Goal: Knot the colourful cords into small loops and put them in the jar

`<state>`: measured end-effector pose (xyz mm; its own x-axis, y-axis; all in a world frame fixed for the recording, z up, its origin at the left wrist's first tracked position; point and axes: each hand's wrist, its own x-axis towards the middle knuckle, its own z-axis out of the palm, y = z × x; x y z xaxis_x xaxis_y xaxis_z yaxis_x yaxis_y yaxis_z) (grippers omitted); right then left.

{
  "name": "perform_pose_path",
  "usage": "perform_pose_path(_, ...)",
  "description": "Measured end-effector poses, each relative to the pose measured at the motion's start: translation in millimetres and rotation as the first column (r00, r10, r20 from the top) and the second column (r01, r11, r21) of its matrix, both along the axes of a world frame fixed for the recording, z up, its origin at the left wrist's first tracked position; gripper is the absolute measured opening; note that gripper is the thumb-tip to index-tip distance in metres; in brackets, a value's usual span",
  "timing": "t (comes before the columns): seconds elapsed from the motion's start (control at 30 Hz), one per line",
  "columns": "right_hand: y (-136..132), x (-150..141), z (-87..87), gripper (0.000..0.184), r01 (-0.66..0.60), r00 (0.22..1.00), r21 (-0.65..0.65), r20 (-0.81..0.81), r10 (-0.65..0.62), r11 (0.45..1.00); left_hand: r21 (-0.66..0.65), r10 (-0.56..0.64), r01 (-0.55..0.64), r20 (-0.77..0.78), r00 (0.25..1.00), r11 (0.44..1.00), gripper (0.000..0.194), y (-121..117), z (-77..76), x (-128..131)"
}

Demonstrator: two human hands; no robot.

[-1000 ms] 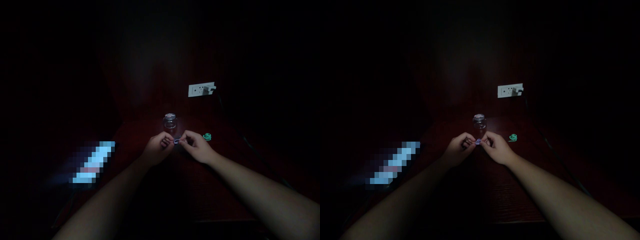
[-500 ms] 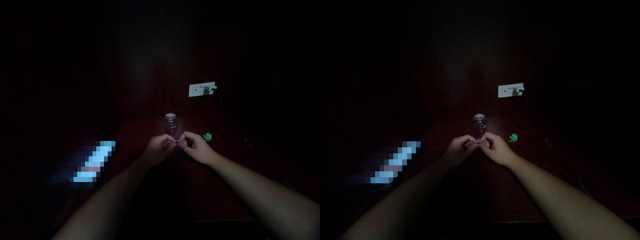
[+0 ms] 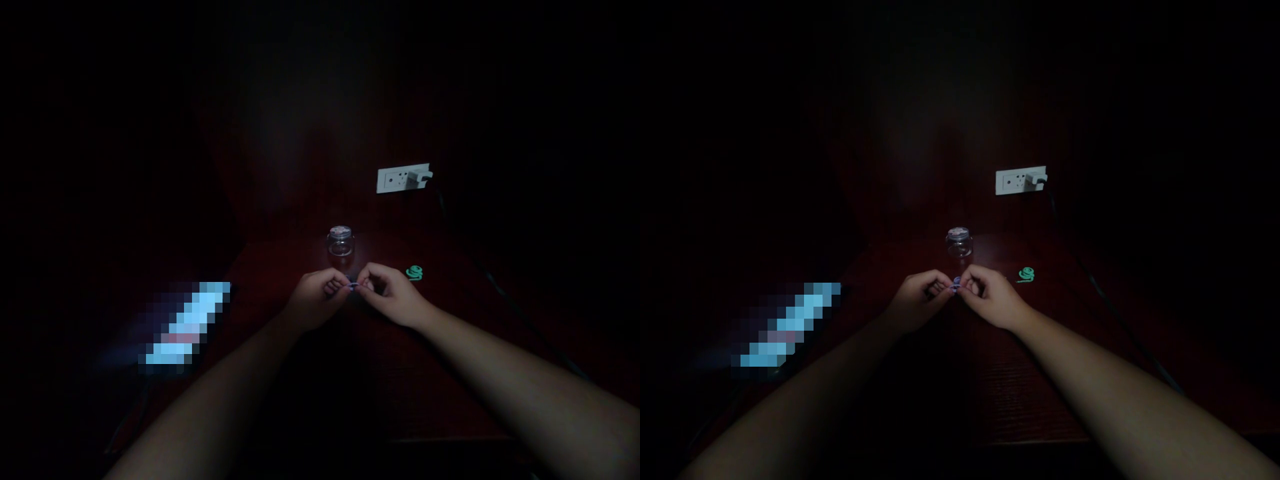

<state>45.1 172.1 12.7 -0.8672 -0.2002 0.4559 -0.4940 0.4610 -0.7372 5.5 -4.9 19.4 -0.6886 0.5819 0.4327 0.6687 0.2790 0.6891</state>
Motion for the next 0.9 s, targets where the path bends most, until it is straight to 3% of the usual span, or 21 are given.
perform_pose_path(0.9,-1.1,-1.1,-0.3,0.013,-0.011,1.000,0.004,-0.012,0.011,1.000,0.003,-0.015,0.015,-0.034,0.999,1.000,0.013,-2.4,-4.1,0.2)
